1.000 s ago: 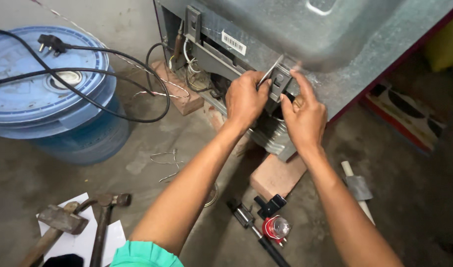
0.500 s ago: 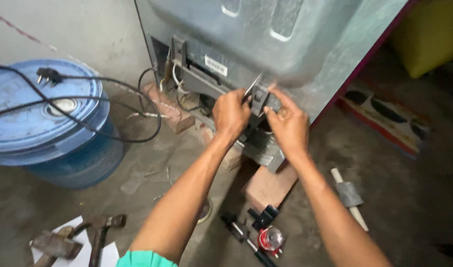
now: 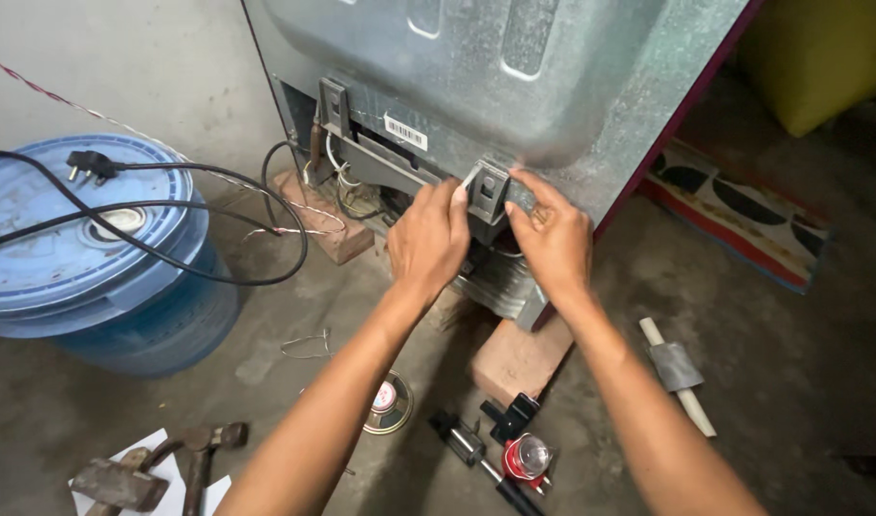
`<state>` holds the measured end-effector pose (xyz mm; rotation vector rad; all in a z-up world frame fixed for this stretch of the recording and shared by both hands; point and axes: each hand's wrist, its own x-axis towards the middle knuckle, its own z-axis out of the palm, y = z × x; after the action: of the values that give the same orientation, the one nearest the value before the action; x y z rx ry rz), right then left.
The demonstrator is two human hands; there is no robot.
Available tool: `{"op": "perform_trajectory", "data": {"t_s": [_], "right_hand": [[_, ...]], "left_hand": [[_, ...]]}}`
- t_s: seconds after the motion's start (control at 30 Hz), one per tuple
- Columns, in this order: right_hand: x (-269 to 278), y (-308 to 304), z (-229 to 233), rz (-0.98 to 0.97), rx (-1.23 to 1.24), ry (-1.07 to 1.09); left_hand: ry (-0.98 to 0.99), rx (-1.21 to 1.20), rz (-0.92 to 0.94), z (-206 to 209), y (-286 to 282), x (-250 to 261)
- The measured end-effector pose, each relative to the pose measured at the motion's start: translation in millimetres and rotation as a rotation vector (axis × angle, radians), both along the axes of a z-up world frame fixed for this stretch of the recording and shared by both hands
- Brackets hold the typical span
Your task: The person removes a metal cover from the back of a refrigerator using a screwdriver, wipes the compressor with a cloth, and then reinstalls the cover. They handle the cover, compressor, and tools throughout the process.
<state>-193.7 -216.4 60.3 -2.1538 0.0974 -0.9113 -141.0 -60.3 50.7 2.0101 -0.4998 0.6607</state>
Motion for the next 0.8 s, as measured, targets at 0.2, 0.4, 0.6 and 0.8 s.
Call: {"op": "perform_trajectory", "data": {"t_s": [0.2,0.4,0.6,0.8], "right_hand": [[-2.5,5.9,-0.4,0.028,0.025,-0.022],[-2.9,4.6,0.8,0.019,-0.003,-0.027],[-1.8,1.9,-0.6,0.05,-0.007,-0.037],[-2.1,0.8,-1.5,0.055,-0.011,-0.015]], "left_hand": [[-0.074,0.141,0.015,-5.0,8.7,-6.2],[-0.246,0.29,0.045,-2.1,12.4,1.4],[-0.5,0.379,0.109,4.6,16.8,3.6],[-0.545,0.478,0.081,11.6,15.3,7.7]]}}
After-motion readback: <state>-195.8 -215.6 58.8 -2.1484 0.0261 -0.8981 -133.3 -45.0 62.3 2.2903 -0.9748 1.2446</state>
